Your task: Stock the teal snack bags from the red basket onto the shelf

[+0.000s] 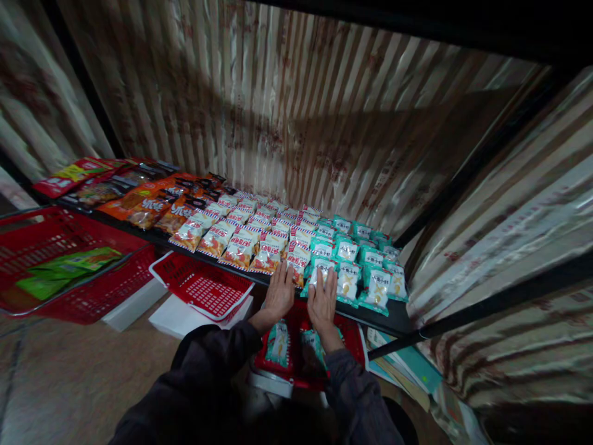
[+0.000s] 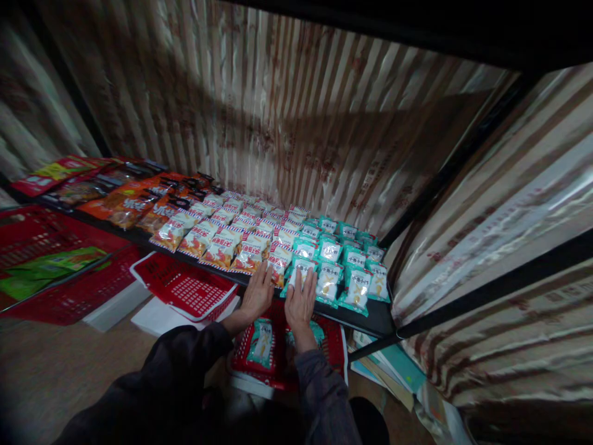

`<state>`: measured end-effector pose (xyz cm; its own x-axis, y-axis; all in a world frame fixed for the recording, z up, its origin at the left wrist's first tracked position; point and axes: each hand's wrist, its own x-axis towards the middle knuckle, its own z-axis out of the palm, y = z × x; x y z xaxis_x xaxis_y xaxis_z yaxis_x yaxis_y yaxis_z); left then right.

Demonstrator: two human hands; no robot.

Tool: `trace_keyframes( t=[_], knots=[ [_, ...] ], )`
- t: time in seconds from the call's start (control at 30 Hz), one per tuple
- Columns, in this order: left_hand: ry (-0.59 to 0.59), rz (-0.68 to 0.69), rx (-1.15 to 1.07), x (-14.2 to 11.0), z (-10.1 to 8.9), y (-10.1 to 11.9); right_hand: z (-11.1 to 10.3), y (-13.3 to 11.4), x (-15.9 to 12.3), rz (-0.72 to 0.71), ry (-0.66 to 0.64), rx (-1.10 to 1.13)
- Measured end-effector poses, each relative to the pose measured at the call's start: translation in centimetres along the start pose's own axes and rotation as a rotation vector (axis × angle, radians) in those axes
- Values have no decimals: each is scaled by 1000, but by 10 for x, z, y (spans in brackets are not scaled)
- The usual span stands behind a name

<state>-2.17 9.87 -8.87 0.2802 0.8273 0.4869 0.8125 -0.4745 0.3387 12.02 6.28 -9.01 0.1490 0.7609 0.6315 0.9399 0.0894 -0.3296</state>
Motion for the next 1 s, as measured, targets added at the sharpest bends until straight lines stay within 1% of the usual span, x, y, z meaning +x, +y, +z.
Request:
trace_keyframes(
  t=[0.1, 0.2, 0.3, 0.37, 0.47, 0.53, 0.67, 0.83, 1.0],
  knots=[
    [33, 3, 26, -1, 8, -2, 2, -1, 0, -24, 36, -39],
    [80, -5, 40, -3, 11, -1, 3, -1, 0, -41, 55, -57],
    [132, -4, 38, -2, 6, 3, 3, -1, 0, -43, 53, -58],
    [155, 41, 25, 2, 0, 6, 3, -1, 0, -41, 51, -56],
    [178, 113, 1, 14, -8, 11, 2, -1, 0, -35, 57, -57],
    [186, 115, -8, 22, -10, 12, 2, -2, 0, -37, 58, -58],
    [200, 86, -39, 35, -2, 8, 2, -3, -1, -35, 64, -61],
    [253, 70, -73, 36, 13, 4, 2, -3, 1, -39, 62, -57],
    [280, 52, -81, 37, 12, 3, 3, 1, 4, -52, 55, -51]
  ],
)
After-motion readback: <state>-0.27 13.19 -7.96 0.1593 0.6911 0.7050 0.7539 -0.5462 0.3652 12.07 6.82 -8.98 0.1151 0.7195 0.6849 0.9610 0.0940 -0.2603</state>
